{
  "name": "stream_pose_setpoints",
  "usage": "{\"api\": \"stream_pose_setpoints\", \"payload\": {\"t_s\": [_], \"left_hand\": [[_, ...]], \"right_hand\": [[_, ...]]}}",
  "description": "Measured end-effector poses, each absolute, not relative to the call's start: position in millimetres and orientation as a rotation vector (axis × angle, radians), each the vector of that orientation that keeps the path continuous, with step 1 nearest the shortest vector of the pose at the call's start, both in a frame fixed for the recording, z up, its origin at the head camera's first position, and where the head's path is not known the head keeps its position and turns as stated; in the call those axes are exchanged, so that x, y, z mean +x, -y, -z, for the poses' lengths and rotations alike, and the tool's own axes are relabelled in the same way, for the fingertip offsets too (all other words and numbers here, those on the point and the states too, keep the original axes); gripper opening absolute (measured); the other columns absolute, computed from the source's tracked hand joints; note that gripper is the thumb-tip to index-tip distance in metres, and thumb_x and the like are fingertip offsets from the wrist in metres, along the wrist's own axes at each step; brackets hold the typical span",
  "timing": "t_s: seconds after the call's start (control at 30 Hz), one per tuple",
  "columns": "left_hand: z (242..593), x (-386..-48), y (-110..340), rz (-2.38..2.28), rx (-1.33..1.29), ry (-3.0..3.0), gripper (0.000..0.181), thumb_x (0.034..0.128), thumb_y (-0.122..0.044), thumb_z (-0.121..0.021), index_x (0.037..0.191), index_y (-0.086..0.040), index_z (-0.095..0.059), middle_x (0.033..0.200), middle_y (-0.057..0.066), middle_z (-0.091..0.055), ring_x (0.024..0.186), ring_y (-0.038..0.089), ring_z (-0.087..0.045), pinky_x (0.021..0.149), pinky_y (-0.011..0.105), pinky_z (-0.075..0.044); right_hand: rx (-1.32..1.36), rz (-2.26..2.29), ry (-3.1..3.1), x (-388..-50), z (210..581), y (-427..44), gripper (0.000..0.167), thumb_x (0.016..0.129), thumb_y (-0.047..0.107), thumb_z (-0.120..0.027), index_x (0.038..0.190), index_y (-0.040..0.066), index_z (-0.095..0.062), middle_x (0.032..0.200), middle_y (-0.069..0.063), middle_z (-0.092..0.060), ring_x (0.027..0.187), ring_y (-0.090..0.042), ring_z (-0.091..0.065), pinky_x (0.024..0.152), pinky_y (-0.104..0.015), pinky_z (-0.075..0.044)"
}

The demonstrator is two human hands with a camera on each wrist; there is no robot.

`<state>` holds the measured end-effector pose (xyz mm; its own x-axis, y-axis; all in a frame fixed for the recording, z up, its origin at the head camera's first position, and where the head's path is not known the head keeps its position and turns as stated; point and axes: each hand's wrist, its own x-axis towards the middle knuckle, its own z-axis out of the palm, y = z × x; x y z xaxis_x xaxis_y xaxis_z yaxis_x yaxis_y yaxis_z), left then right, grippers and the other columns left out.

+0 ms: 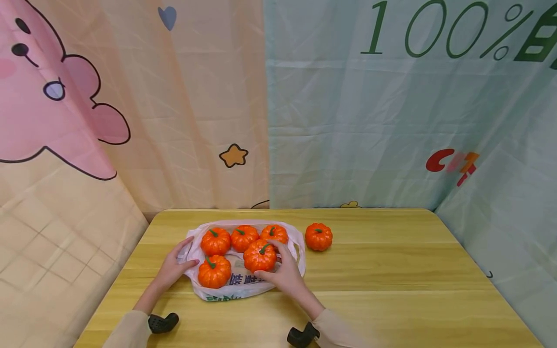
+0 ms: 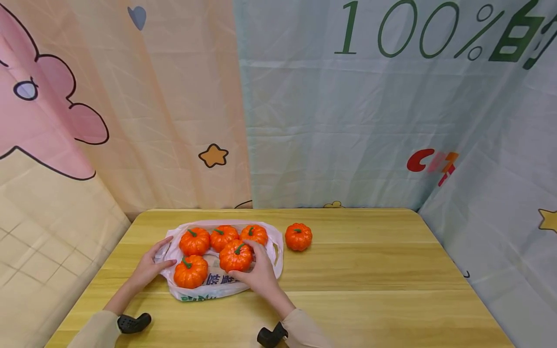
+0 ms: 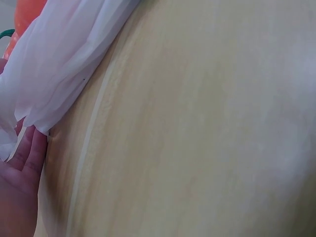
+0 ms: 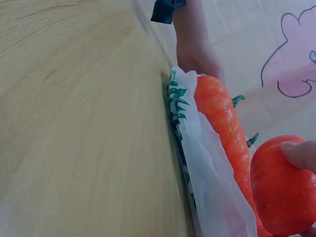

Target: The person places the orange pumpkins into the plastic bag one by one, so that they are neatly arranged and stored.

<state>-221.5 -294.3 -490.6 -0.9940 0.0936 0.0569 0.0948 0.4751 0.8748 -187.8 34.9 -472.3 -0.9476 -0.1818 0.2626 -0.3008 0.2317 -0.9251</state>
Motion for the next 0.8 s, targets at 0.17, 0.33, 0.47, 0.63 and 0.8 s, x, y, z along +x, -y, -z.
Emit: {"api": "stream_pose_setpoints", "payload": {"t_s": [0.17,0.33,0.47,0.63,0.8], "left_hand": [[491.5,-222.6,294.3,1.612,-0.171,2.686,0.069,0.0880,-0.011,-0.065,0.147,0.000,-0.030,0.154,0.031,-0.020,0.141,0.049,-0.018,0.113,0.067,-0.013],[492.2,-222.9,294.1,1.609,-0.174,2.679,0.069,0.0872,-0.009,-0.065,0.146,0.001,-0.031,0.153,0.031,-0.022,0.140,0.049,-0.020,0.114,0.066,-0.014],[491.4,-221.3,293.2,1.611,-0.174,2.681,0.069,0.0873,-0.010,-0.065,0.146,0.001,-0.031,0.153,0.031,-0.021,0.140,0.049,-0.020,0.114,0.066,-0.014],[491.2,-221.0,293.3,1.624,-0.160,2.686,0.069,0.0874,-0.010,-0.065,0.146,0.001,-0.030,0.154,0.031,-0.020,0.141,0.048,-0.018,0.114,0.066,-0.014],[490.8,-223.0,294.5,1.627,-0.161,2.691,0.070,0.0870,-0.010,-0.065,0.147,0.001,-0.031,0.154,0.030,-0.020,0.141,0.048,-0.017,0.114,0.066,-0.012]], "right_hand": [[0.491,-1.834,2.418,-187.7,474.7,-28.7,0.076,0.072,0.021,-0.084,0.137,0.011,-0.044,0.136,-0.012,-0.048,0.121,-0.027,-0.050,0.097,-0.039,-0.049],[0.500,-1.819,2.454,-188.1,479.6,-23.5,0.076,0.072,0.022,-0.084,0.137,0.013,-0.045,0.138,-0.010,-0.049,0.125,-0.027,-0.049,0.104,-0.047,-0.044],[0.512,-1.785,2.465,-187.8,482.0,-20.2,0.076,0.071,0.021,-0.085,0.135,0.011,-0.046,0.137,-0.008,-0.051,0.126,-0.027,-0.049,0.108,-0.050,-0.040],[0.520,-1.759,2.479,-188.1,481.9,-18.0,0.075,0.070,0.020,-0.085,0.135,0.012,-0.047,0.133,-0.007,-0.053,0.122,-0.025,-0.052,0.105,-0.045,-0.044],[0.536,-1.706,2.507,-191.7,484.9,-15.6,0.075,0.070,0.021,-0.085,0.134,0.011,-0.047,0.132,-0.008,-0.054,0.120,-0.025,-0.053,0.103,-0.043,-0.047]]}}
